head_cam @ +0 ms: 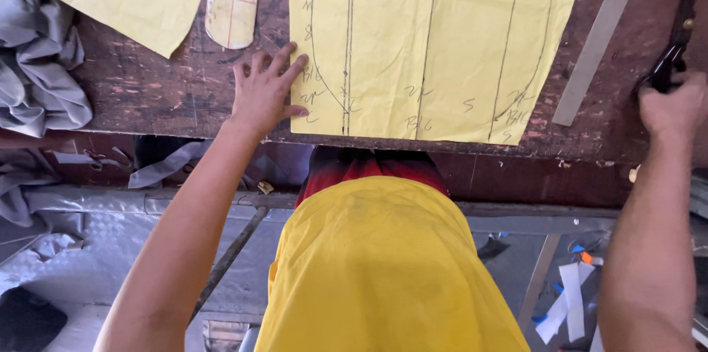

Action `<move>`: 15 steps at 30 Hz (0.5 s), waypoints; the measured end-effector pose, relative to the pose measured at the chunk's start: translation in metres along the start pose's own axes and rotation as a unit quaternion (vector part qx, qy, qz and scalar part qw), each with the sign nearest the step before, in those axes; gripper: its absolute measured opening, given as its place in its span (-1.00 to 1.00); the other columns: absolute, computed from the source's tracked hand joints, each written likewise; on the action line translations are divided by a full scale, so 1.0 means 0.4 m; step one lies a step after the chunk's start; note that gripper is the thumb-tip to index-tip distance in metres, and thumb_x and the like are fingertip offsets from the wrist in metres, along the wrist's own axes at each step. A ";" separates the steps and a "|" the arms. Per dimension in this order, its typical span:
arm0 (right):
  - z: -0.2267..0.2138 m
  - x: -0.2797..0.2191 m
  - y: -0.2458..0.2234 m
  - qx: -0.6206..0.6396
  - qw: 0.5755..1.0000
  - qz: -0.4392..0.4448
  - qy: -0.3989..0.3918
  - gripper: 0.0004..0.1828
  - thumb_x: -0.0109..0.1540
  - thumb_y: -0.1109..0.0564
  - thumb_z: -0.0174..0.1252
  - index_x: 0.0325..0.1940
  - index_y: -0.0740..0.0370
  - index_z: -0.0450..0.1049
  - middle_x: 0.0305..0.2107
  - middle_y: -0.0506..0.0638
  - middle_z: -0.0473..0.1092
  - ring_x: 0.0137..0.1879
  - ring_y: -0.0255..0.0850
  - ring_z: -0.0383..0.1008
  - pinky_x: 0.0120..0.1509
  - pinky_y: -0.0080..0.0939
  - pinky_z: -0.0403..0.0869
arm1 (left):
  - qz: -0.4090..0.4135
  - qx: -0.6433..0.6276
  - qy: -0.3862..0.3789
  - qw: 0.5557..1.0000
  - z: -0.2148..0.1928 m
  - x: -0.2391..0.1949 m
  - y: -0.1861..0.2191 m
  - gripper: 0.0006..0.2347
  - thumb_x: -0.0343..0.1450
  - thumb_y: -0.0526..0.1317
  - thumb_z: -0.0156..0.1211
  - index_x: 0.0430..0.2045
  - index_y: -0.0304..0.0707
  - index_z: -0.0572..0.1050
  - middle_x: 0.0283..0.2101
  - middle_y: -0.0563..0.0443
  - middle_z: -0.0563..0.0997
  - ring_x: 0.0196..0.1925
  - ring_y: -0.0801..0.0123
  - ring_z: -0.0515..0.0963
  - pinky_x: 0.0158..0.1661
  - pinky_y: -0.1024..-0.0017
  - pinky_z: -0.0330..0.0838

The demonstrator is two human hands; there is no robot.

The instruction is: The person cuts a large yellow paper pattern along drawn lines using shears. They reposition the paper, mark sections with chalk, and continue cutting to separate pattern pieces on a wooden workbench.

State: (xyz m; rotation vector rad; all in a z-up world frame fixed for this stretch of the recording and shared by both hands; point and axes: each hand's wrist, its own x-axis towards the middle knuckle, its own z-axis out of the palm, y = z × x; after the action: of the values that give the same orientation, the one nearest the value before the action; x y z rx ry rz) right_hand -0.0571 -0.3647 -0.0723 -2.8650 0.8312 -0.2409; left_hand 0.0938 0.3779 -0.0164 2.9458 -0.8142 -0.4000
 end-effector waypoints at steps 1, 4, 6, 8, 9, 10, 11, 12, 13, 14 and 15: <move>0.003 0.014 0.007 0.034 0.999 0.009 -0.017 -0.53 0.10 0.15 0.36 0.00 0.42 0.40 -0.10 0.27 0.46 0.03 0.22 0.53 0.10 0.16 0.48 | 0.000 0.005 0.002 1.000 -0.003 0.006 0.004 -0.08 0.05 0.12 0.57 0.36 0.13 0.23 0.47 0.11 0.19 0.34 -0.03 0.24 0.13 -0.22 0.17; 0.002 0.048 0.019 0.104 0.991 0.020 -0.078 -0.54 0.18 0.14 0.37 0.01 0.43 0.36 -0.12 0.19 0.47 -0.04 0.13 0.56 0.00 0.10 0.52 | 0.022 0.009 0.010 1.000 -0.008 0.010 0.014 -0.08 0.08 0.08 0.55 0.41 0.18 0.20 0.49 0.12 0.17 0.42 0.01 0.20 0.25 -0.25 0.10; -0.015 0.044 0.035 0.109 0.987 0.056 -0.102 -0.61 0.21 0.15 0.34 -0.04 0.39 0.34 -0.15 0.17 0.45 -0.07 0.09 0.54 -0.03 0.07 0.50 | 0.062 0.022 -0.002 0.998 -0.005 0.022 0.022 -0.08 0.09 0.07 0.52 0.43 0.25 0.16 0.50 0.13 0.14 0.48 0.03 0.13 0.31 -0.30 -0.02; -0.025 0.046 0.034 0.151 0.980 0.092 -0.097 -0.68 0.25 0.15 0.30 -0.10 0.35 0.32 -0.18 0.15 0.44 -0.10 0.05 0.51 -0.05 0.04 0.48 | 0.118 0.058 -0.025 0.991 -0.011 0.066 0.009 -0.07 0.07 0.09 0.48 0.42 0.35 0.12 0.50 0.15 0.09 0.51 0.04 0.02 0.33 -0.36 -0.19; -0.043 0.003 0.043 0.173 0.973 0.118 -0.098 -0.71 0.27 0.15 0.28 -0.12 0.34 0.31 -0.19 0.14 0.43 -0.11 0.03 0.50 -0.06 0.03 0.47 | 0.143 0.060 -0.029 0.987 -0.007 0.064 0.006 -0.10 0.11 0.08 0.47 0.43 0.35 0.13 0.52 0.15 0.09 0.54 0.06 0.01 0.36 -0.34 -0.21; -0.060 -0.035 0.045 0.196 0.966 0.138 -0.098 -0.73 0.28 0.15 0.26 -0.15 0.32 0.31 -0.21 0.13 0.42 -0.13 0.01 0.49 -0.07 0.02 0.46 | 0.168 0.062 -0.033 0.983 -0.002 0.060 0.000 -0.12 0.14 0.07 0.46 0.44 0.35 0.14 0.54 0.15 0.10 0.57 0.08 0.00 0.39 -0.32 -0.24; -0.084 -0.084 0.041 0.262 0.945 0.170 -0.100 -0.75 0.30 0.15 0.25 -0.18 0.30 0.30 -0.22 0.12 0.42 -0.14 0.00 0.47 -0.08 0.00 0.45 | 0.196 0.062 -0.034 0.978 0.004 0.059 0.000 -0.14 0.17 0.05 0.44 0.45 0.35 0.15 0.56 0.16 0.10 0.60 0.10 -0.02 0.43 -0.29 -0.27; -0.117 -0.134 0.028 0.330 0.916 0.204 -0.100 -0.76 0.32 0.15 0.23 -0.20 0.28 0.29 -0.23 0.11 0.41 -0.16 -0.02 0.46 -0.09 -0.01 0.44 | 0.207 0.055 -0.043 0.976 0.011 0.046 0.003 -0.15 0.16 0.06 0.45 0.44 0.35 0.16 0.55 0.17 0.11 0.59 0.11 -0.01 0.43 -0.31 -0.26; -0.136 -0.148 -0.013 0.405 0.882 0.227 -0.084 -0.77 0.34 0.15 0.21 -0.23 0.26 0.28 -0.25 0.10 0.40 -0.17 -0.04 0.45 -0.10 -0.02 0.43 | 0.217 0.057 -0.038 0.974 0.005 0.068 -0.008 -0.15 0.16 0.06 0.45 0.42 0.36 0.18 0.53 0.18 0.11 0.58 0.12 0.00 0.42 -0.32 -0.26; -0.156 -0.171 -0.065 0.525 0.810 0.243 -0.093 -0.77 0.35 0.15 0.19 -0.26 0.25 0.27 -0.26 0.09 0.39 -0.19 -0.06 0.43 -0.11 -0.04 0.42 | 0.226 0.059 -0.033 0.972 -0.004 0.095 -0.018 -0.16 0.15 0.06 0.45 0.41 0.37 0.19 0.52 0.19 0.12 0.56 0.14 0.01 0.42 -0.33 -0.26; -0.171 -0.213 -0.129 0.628 0.725 0.264 -0.105 -0.76 0.37 0.16 0.17 -0.28 0.23 0.26 -0.28 0.08 0.39 -0.20 -0.08 0.42 -0.12 -0.05 0.41 | 0.228 0.060 -0.029 0.971 -0.008 0.107 -0.026 -0.16 0.15 0.06 0.45 0.41 0.35 0.19 0.52 0.17 0.12 0.56 0.13 0.02 0.41 -0.34 -0.25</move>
State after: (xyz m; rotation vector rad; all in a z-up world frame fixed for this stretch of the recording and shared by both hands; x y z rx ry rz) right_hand -0.1149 -0.2822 -0.0057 -1.2917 0.8782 -0.2489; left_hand 0.1352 0.3648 -0.0247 2.7307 -1.5241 -0.4152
